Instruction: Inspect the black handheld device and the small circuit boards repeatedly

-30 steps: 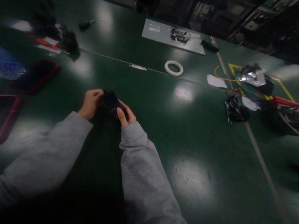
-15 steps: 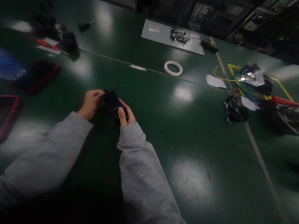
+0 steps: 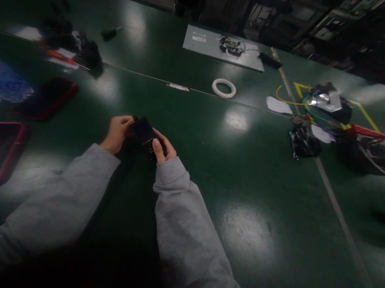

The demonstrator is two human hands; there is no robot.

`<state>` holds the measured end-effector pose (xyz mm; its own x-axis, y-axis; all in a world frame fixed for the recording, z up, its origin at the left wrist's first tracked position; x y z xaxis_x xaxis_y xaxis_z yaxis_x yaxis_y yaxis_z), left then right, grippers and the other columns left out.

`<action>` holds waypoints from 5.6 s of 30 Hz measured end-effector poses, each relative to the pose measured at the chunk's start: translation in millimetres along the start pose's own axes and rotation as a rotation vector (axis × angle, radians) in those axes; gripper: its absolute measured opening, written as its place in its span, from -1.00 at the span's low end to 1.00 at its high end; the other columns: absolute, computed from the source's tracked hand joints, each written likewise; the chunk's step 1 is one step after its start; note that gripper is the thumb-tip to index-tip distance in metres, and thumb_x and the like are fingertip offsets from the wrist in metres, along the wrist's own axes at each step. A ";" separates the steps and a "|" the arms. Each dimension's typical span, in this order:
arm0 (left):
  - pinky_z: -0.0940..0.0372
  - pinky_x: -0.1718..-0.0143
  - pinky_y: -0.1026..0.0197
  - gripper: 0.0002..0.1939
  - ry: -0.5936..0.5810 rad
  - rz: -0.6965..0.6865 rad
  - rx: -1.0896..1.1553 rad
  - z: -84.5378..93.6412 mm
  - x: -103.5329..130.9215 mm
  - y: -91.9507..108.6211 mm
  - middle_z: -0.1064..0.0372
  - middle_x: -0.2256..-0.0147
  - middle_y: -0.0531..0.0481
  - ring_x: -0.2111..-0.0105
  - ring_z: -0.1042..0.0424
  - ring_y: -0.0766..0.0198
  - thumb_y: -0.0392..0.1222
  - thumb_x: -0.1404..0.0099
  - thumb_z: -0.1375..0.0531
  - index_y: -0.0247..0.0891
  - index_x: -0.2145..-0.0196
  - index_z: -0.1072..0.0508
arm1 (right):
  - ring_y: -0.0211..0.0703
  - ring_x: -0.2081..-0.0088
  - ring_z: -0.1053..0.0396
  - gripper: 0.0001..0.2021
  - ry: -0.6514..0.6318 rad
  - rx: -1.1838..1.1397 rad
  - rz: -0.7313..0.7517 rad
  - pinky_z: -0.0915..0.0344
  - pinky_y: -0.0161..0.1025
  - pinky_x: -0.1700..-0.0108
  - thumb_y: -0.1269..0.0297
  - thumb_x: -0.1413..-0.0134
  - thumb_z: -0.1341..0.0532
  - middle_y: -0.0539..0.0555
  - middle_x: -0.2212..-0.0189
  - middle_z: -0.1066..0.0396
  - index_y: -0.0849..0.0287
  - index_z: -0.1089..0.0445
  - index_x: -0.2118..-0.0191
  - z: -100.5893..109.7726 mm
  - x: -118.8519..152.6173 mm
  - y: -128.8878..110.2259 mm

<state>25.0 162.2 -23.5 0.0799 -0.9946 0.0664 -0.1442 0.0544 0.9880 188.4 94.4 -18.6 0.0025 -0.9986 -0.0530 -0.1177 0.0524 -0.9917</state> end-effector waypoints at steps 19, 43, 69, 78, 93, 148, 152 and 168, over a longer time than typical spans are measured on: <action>0.13 0.66 0.36 -0.69 0.025 -0.026 -0.127 2.3 -2.0 0.1 -0.05 0.73 0.16 0.70 -0.02 0.50 -0.18 -0.07 -0.17 -0.25 0.73 -0.18 | -0.12 -0.02 -0.46 -0.42 0.199 -0.178 -0.111 -0.37 -0.12 -0.16 -0.21 0.01 -0.29 0.06 0.00 -0.48 0.07 -0.44 -0.03 13.4 -3.0 18.4; 0.13 0.64 0.34 -0.63 -0.165 -0.054 0.014 -17.9 9.1 5.0 0.01 0.74 0.19 0.70 0.03 0.51 -0.21 -0.09 -0.19 -0.25 0.75 -0.14 | -0.18 0.15 -0.51 -0.59 0.247 -0.677 -0.295 -0.48 -0.15 -0.01 -0.11 -0.02 -0.32 0.00 0.21 -0.54 0.08 -0.46 0.14 22.0 -16.0 44.3; 0.14 0.63 0.33 -0.67 -0.313 -0.077 -0.028 -31.0 17.4 9.4 0.01 0.74 0.17 0.69 0.04 0.52 -0.27 -0.01 -0.17 -0.26 0.77 -0.12 | -0.22 0.19 -0.50 -0.58 0.209 -0.636 -0.327 -0.48 -0.20 -0.01 -0.18 -0.05 -0.28 -0.02 0.27 -0.53 0.06 -0.47 0.17 22.7 -16.7 46.5; -0.30 0.23 0.29 -0.67 -0.274 -0.070 0.031 -35.8 15.6 7.4 -0.40 0.25 -0.02 0.26 -0.40 0.34 0.00 -0.14 -0.33 -0.25 0.26 -0.40 | -0.23 0.12 -0.49 -0.54 0.212 -0.588 -0.218 -0.44 -0.20 -0.06 0.01 0.14 -0.45 0.00 0.15 -0.52 0.09 -0.44 0.11 13.4 -13.5 40.0; -0.30 0.11 0.13 -0.36 -0.283 0.106 0.040 -29.6 12.1 -6.9 -0.36 0.26 0.01 0.22 -0.40 0.25 -0.04 0.02 -0.46 -0.23 0.03 -0.35 | -0.15 -0.01 -0.42 -0.36 0.095 -0.327 -0.057 -0.28 -0.04 -0.22 0.04 0.14 -0.45 0.04 0.03 -0.45 0.04 -0.31 -0.09 7.4 -11.9 29.5; -0.40 0.12 0.06 -0.18 -0.311 0.332 0.504 -50.4 25.2 -14.2 -0.51 0.20 -0.18 0.12 -0.49 0.07 0.53 -0.16 -0.01 -0.23 0.00 -0.47 | -0.32 0.37 -0.37 -0.28 0.077 -0.104 -0.087 -0.40 -0.29 0.27 -0.13 0.00 -0.31 0.02 0.19 -0.42 0.03 -0.13 -0.22 -10.1 -1.6 19.6; -0.39 0.10 0.08 -0.22 -0.247 0.360 0.514 -50.3 22.9 -21.6 -0.51 0.21 -0.19 0.14 -0.50 0.08 0.48 -0.17 -0.06 -0.28 0.02 -0.45 | -0.17 0.14 -0.38 -0.24 0.144 0.182 0.097 -0.40 -0.13 0.04 -0.07 -0.03 -0.30 0.15 0.05 -0.35 0.09 -0.08 -0.29 -2.9 -0.1 6.8; -0.37 0.18 0.14 -0.07 -0.318 0.330 0.656 -40.7 23.2 -17.5 -0.45 0.35 -0.06 0.27 -0.47 0.21 0.60 -0.15 0.18 -0.19 -0.03 -0.47 | 0.10 -0.31 -0.08 -0.26 0.204 0.989 0.797 -0.13 0.13 -0.29 0.01 -0.15 -0.17 0.23 -0.25 -0.09 0.09 0.08 -0.37 -37.5 36.4 -39.0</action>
<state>69.5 141.7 -33.6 -0.3391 -0.9191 0.2009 -0.6696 0.3857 0.6346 155.8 55.7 22.6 0.1102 -0.6672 -0.7367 0.7664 0.5290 -0.3644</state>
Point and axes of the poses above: each hand's wrist, its own x-axis away from the middle knuckle, its own z-axis out of the back of the hand, y = z × x, the point moved 7 cm from there along -x, towards the middle knuckle
